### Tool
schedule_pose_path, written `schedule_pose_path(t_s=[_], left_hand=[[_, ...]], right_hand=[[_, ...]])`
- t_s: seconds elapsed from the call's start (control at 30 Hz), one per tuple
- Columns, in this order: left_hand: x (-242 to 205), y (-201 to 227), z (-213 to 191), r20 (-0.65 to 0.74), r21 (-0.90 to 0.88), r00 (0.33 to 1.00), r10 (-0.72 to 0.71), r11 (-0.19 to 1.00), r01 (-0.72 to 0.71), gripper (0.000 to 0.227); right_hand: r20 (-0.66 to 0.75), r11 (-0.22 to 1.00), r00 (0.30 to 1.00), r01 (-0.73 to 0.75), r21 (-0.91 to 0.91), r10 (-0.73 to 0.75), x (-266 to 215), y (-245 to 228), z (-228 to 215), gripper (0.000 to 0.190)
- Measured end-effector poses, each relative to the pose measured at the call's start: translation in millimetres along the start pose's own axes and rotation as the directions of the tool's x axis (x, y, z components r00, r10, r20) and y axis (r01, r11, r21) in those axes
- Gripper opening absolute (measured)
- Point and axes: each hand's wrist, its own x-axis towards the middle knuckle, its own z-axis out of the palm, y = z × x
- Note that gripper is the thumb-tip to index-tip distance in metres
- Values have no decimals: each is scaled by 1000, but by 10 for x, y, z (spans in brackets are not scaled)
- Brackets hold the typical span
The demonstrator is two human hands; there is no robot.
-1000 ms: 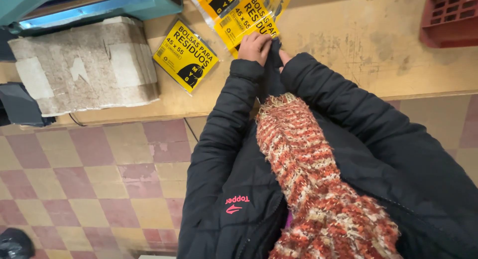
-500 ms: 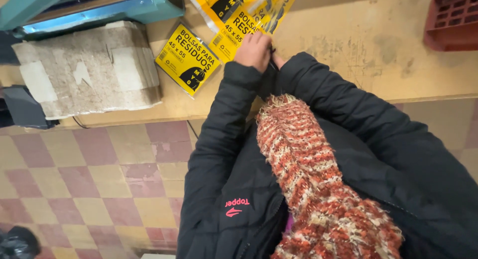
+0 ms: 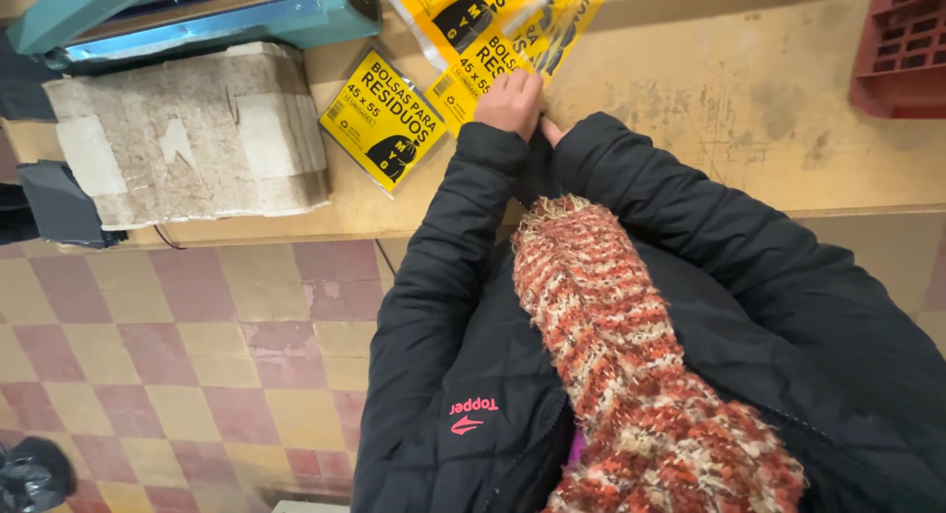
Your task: The person repeatedly places folded black trash bags into yellow plastic packaging sleeves labeled 'BOLSAS PARA RESIDUOS' and then moves the completed packages into a white basket. The process is repeated continuously throughout the clip.
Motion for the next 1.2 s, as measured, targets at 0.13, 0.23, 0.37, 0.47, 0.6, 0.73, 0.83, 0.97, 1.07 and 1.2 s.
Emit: schedule_pose_path(t_s=[0.13, 0.23, 0.37, 0.47, 0.6, 0.73, 0.83, 0.97, 1.07, 1.2], left_hand=[[-47, 191, -167, -6, -79, 997, 83, 993, -84, 22], [-436, 263, -306, 53, -326, 998, 34, 945, -15, 16], [-1248, 31, -206, 169, -334, 858, -486, 790, 513, 26], [-1637, -311, 228, 256, -479, 618, -743, 458, 749, 29], [-1638, -504, 522, 508, -735, 407, -759, -136, 664, 27], [-1650, -668, 852, 584, -693, 367, -724, -210, 690, 23], [-1593, -568, 772, 604, -677, 422, -676, -157, 719, 18], [-1472, -179, 303, 522, -498, 584, -621, 334, 800, 21], [-1562, 92, 122, 428, -324, 714, -555, 643, 694, 23], [-1909, 170, 157, 515, -250, 761, -395, 779, 574, 23]], right_hand=[[-73, 997, 997, -11, 72, 16, -2, 227, 284, 62], [-111, 966, 982, -124, 226, 152, -105, 474, 415, 52], [54, 673, 887, -386, 630, 459, 0, 880, 580, 35], [259, 409, 856, -453, 792, 447, 250, 1019, 493, 27], [446, 568, 830, -556, 607, 336, 380, 667, -204, 21], [471, 617, 817, -566, 547, 332, 246, 844, 57, 22], [434, 667, 844, -523, 531, 316, 70, 961, 94, 25], [472, 674, 820, -550, 493, 324, -238, 1105, 270, 24], [511, 601, 785, -606, 521, 349, -667, 990, 395, 19], [523, 549, 791, -603, 579, 317, -1267, 868, 613, 16]])
